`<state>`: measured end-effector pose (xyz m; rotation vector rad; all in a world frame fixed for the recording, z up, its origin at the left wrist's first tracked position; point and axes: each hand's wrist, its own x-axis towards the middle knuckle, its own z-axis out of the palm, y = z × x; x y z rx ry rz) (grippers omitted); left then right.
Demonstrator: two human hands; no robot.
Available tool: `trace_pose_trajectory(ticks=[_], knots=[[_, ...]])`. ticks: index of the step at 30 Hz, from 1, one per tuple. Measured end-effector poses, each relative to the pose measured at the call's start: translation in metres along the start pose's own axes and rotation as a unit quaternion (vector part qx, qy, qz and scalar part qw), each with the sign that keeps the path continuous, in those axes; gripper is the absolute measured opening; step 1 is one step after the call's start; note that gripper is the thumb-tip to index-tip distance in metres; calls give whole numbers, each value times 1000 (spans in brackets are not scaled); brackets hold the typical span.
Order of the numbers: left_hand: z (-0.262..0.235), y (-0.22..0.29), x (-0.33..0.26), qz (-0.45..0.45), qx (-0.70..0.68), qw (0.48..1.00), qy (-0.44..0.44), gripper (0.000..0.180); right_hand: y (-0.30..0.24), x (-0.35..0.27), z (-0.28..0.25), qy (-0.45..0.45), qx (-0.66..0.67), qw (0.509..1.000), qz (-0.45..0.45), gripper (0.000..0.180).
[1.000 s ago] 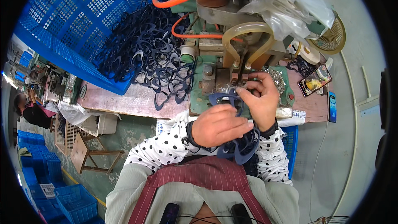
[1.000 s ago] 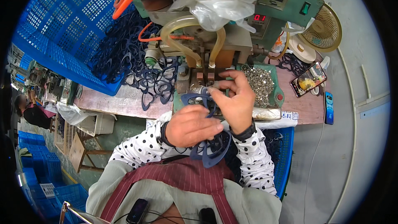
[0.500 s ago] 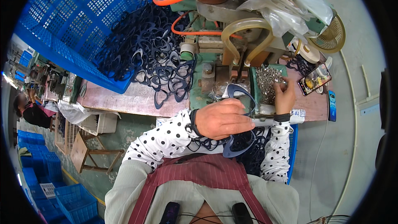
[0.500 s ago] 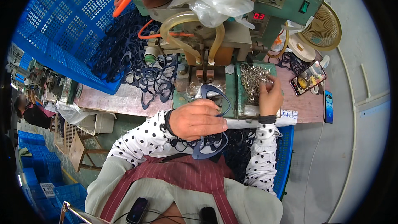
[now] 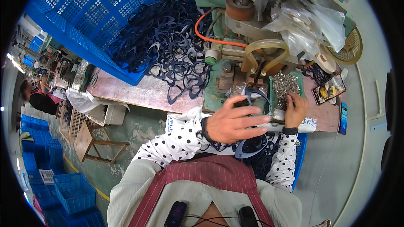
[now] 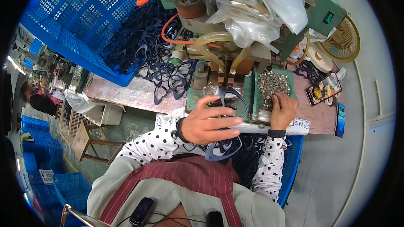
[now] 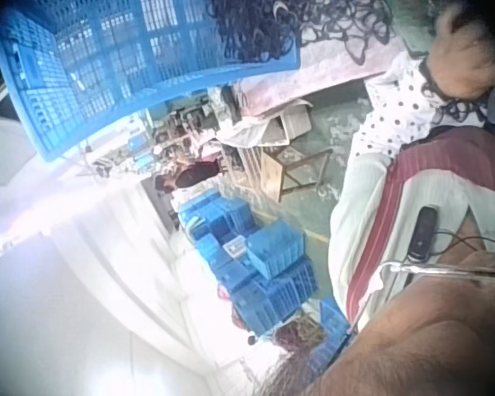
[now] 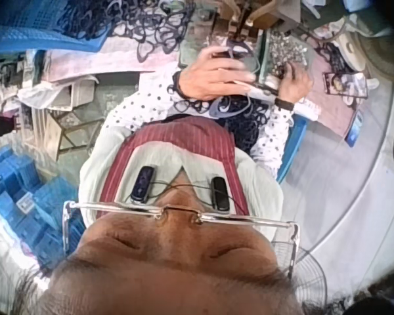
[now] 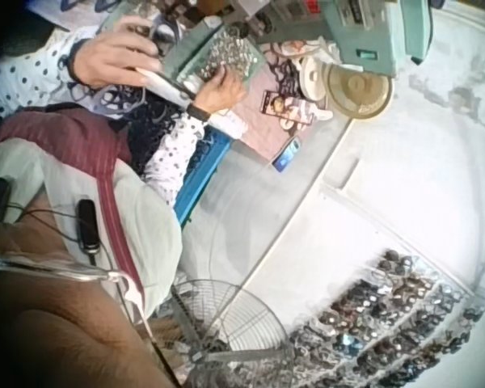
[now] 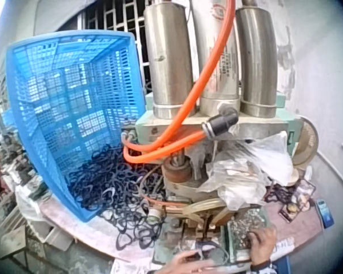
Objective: The person assembles sunglasses by inserting small metal pins into the hinge area of the frames using a pneumatic press. They repeatedly pick up frames, position them under the press, and secure the components before placing the finished units aside.
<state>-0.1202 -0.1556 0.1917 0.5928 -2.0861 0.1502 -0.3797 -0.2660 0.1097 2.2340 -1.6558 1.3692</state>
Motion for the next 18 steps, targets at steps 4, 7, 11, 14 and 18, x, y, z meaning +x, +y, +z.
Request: trace_pose_trajectory(ticks=[4, 7, 11, 14, 18], knots=[[-7, -15, -63, -111, 144, 979, 97, 26, -2, -3, 1, 19, 21, 998, 49, 12], [-26, -34, -105, -398, 334, 854, 31, 27, -1, -4, 1, 14, 18, 998, 62, 15], [-32, -56, -155, -521, 395, 755, -53, 28, -3, -4, 3, 23, 54, 993, 100, 14], [-40, -66, -171, -494, 347, 796, -44, 24, -1, -5, 6, 26, 61, 989, 129, 11], [-55, -67, -137, -479, 318, 816, 61, 12, 3, -6, 5, 21, 73, 988, 137, 8]])
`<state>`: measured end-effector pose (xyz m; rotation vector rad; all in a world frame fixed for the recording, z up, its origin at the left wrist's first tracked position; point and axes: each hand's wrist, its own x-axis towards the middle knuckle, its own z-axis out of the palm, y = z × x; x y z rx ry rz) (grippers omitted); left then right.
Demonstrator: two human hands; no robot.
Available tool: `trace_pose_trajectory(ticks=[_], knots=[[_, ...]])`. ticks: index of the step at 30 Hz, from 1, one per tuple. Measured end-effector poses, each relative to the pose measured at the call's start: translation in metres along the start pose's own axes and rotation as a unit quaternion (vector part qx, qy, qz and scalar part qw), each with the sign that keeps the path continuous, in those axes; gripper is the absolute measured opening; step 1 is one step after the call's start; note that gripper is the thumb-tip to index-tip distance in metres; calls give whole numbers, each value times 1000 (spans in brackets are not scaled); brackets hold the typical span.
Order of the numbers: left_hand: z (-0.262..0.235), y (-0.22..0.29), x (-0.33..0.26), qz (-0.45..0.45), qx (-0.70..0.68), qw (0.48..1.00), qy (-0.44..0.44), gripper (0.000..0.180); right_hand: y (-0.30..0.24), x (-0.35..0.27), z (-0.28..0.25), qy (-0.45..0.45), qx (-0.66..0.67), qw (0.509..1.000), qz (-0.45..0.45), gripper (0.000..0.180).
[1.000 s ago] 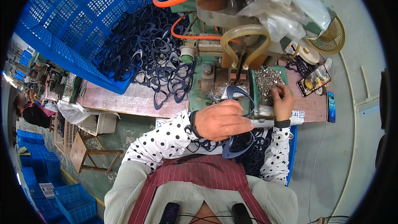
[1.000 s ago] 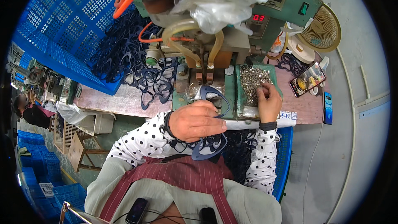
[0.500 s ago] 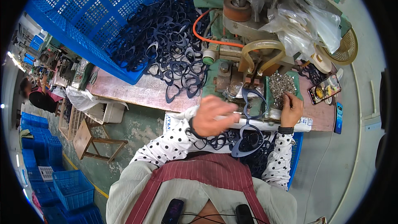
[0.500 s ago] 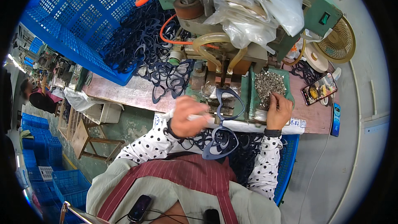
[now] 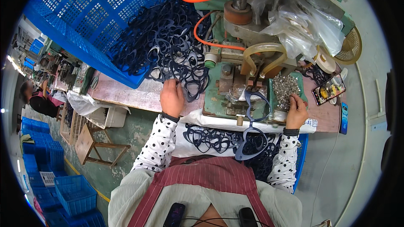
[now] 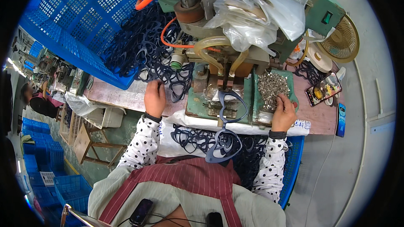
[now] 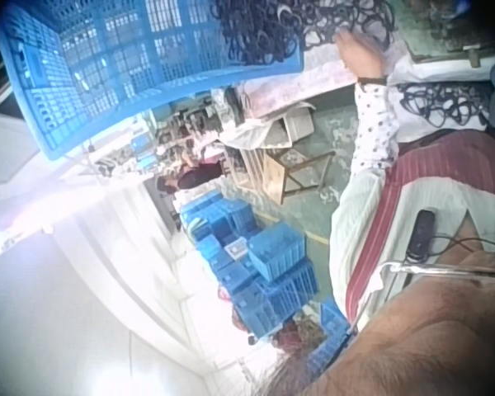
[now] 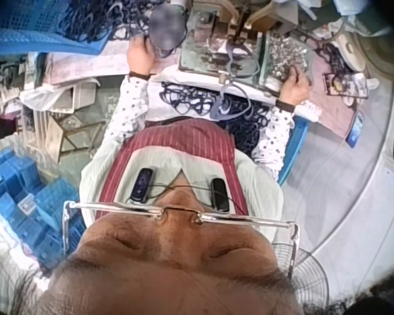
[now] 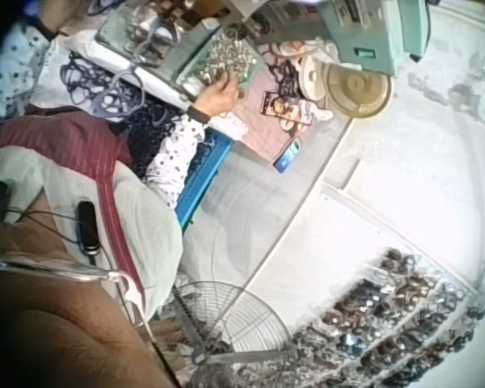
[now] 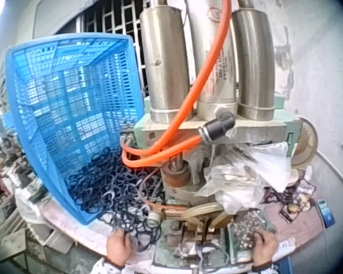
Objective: The person assembles sunglasses by inserting small metal pins into the hinge area of the frames using a pneumatic press. They repeatedly pick up frames, position them under the press, and secure the components before placing the finished units aside.
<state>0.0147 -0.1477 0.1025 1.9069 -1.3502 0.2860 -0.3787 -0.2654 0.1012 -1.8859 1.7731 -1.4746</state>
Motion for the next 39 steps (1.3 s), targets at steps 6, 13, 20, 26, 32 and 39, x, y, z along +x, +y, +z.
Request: trace_pose_trajectory(ticks=[6, 13, 20, 26, 32, 39], knots=[[-46, 88, 31, 172, -100, 978, 63, 26, -32, 10, -4, -21, -9, 996, -90, 13], [-47, 156, 17, 397, -191, 898, 15, 37, -114, 14, -11, -144, 250, 958, -12, 18], [-40, 182, 13, 453, -282, 845, -30, 35, -156, 7, -25, -226, 291, 930, -1, 20], [-35, 176, 9, 470, -312, 823, -66, 33, -165, 5, -13, -213, 335, 911, 114, 37], [-43, 171, 4, 514, -330, 790, -47, 33, -169, 8, 2, -216, 380, 890, 126, 51], [-32, 171, 19, 559, -384, 722, -137, 33, -149, 16, -7, -195, 386, 893, 122, 49]])
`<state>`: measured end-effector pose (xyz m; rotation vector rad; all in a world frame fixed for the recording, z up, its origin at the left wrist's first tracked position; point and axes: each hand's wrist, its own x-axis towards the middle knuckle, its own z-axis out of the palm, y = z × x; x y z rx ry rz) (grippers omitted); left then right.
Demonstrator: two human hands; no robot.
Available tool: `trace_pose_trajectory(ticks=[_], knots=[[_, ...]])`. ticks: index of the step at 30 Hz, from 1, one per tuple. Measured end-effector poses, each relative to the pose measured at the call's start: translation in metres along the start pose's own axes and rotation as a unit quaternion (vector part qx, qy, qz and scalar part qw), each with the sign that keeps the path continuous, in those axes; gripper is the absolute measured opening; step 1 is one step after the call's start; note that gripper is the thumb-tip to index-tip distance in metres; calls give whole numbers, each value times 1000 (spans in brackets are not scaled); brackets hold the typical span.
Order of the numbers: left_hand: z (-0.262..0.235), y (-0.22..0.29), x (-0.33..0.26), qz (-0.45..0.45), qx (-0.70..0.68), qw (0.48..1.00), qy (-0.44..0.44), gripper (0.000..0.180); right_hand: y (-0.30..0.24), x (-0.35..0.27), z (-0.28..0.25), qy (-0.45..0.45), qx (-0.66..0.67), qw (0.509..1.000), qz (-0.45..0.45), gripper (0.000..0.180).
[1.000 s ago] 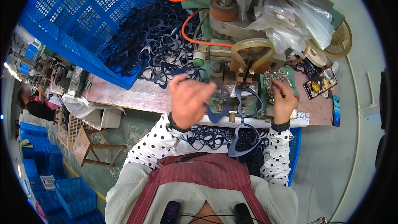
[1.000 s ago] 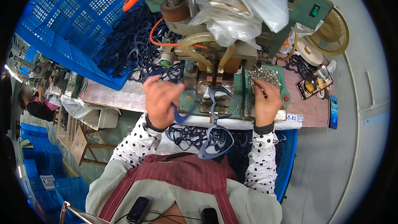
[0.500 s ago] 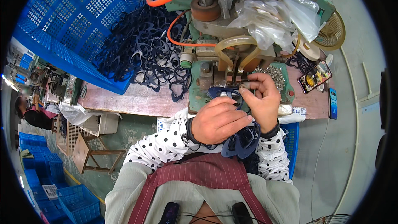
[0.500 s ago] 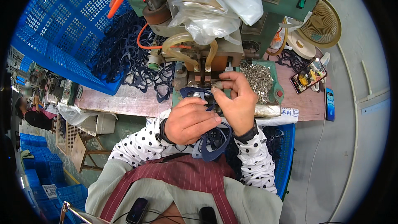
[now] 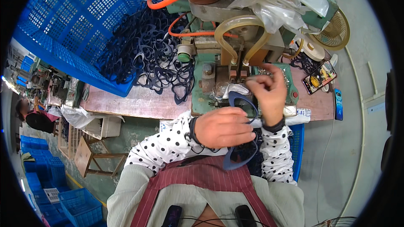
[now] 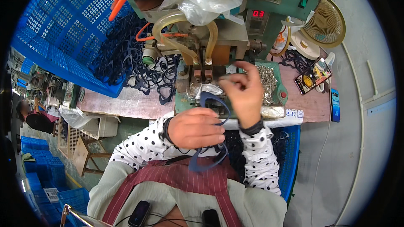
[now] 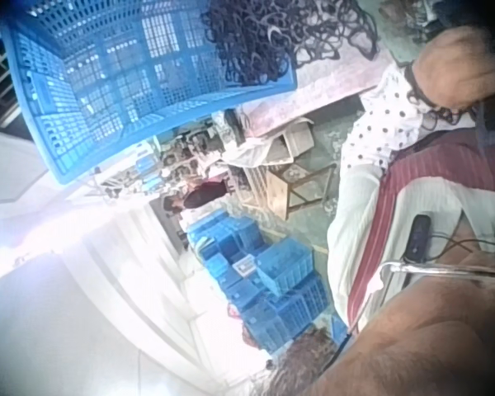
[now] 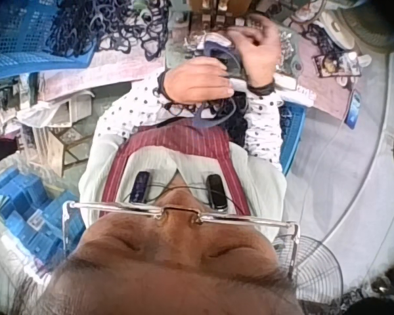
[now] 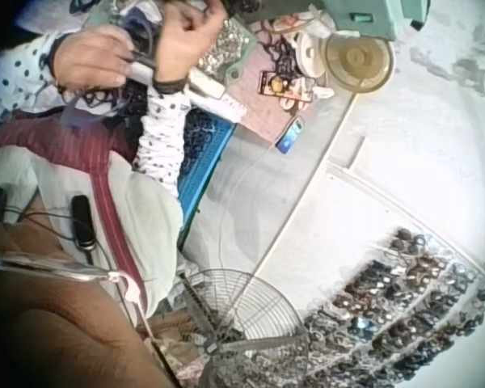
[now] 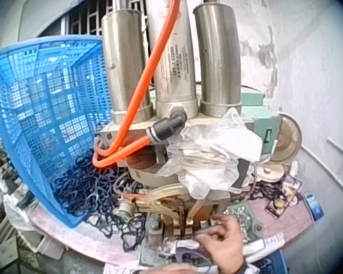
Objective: The person assembles sunglasses by inserting small metal pins into the hinge area of the frames using a pneumatic press. They repeatedly pick up frames, position them under the press, and secure the components before placing the finished units aside.
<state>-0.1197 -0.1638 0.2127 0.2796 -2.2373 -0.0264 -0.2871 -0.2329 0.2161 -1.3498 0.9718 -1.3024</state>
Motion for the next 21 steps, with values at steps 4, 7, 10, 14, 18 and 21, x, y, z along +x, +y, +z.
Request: trace_pose_trajectory(ticks=[4, 7, 10, 14, 18, 21], knots=[[5, -14, -3, -11, 2, 1000, 4, 30, 73, 24, -82, 195, -426, 876, -115, 37], [10, -16, -8, -7, 16, 1000, 14, 31, 95, 19, -118, 160, -380, 911, -11, 28], [10, -16, -10, -7, 21, 1000, 9, 31, 79, 5, -108, 95, -523, 837, -126, 26], [9, -14, -8, -9, 23, 1000, 13, 29, 98, 6, -111, 31, -567, 804, -174, 18], [14, -9, -18, -23, 84, 996, 18, 29, 101, 11, -108, 104, -493, 842, -191, 10], [3, -4, -40, -58, 182, 979, 65, 32, 103, 11, -109, 118, -441, 873, -173, 7]])
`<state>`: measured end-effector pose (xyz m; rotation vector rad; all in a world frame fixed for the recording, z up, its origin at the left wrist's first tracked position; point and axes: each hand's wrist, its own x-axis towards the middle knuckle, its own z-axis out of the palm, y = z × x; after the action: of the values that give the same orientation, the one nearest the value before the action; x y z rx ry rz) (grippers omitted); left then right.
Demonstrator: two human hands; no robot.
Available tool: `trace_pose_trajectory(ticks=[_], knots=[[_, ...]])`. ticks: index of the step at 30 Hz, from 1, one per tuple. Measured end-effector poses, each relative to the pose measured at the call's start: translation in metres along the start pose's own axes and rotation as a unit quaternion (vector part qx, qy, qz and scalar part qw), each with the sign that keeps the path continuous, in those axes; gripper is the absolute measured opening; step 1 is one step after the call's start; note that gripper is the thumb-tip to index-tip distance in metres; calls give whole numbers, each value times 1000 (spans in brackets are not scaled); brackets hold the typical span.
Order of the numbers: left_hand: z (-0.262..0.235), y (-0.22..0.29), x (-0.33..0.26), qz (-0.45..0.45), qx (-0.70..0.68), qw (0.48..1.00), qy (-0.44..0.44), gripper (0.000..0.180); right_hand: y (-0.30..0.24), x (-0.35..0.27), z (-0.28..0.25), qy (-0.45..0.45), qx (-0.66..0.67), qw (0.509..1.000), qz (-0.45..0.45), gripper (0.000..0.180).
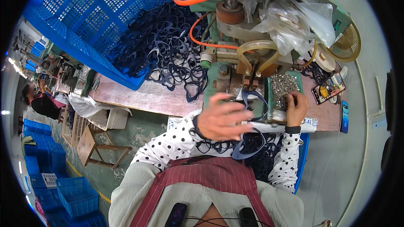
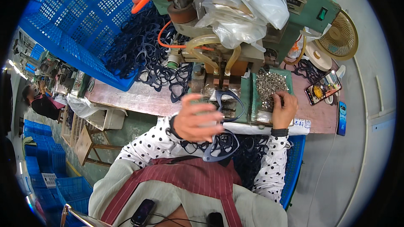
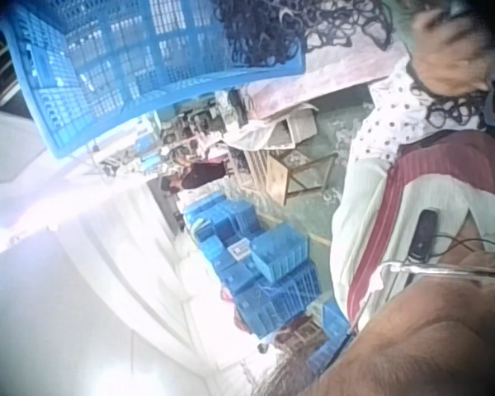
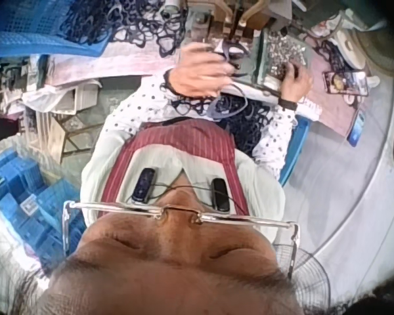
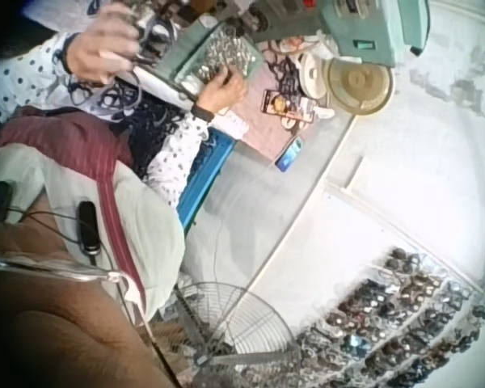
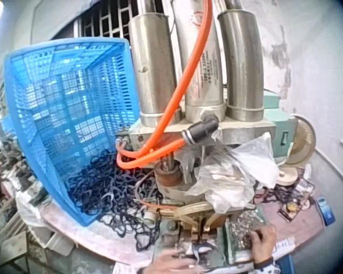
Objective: The person assembles sunglasses by inserting small metal pins into the hinge area of the frames using a pneumatic press. They repeatedly pick up frames, position them under the press, and secure the components before placing the finished units aside.
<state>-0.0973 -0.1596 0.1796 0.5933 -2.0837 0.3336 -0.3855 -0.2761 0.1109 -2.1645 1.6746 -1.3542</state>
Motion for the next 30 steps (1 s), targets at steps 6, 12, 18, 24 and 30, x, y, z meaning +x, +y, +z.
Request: trace_pose_trajectory(ticks=[6, 12, 18, 24, 30], knots=[[-18, -67, -67, -405, 344, 844, -67, 11, 4, -3, 1, 19, 3, 999, 40, 9], [-12, -113, -105, -518, 501, 657, -220, 47, 7, -2, 8, -5, 28, 996, 90, 10], [-1, -141, -109, -615, 481, 605, -155, 36, 8, -3, 4, 36, 10, 998, 52, 8], [-48, -105, -74, -431, 421, 794, 78, 13, 2, 0, 8, 21, 5, 998, 57, 8], [-43, -28, -21, -360, 171, 905, 152, 17, -51, 10, -1, 51, 99, 993, 47, 12]])
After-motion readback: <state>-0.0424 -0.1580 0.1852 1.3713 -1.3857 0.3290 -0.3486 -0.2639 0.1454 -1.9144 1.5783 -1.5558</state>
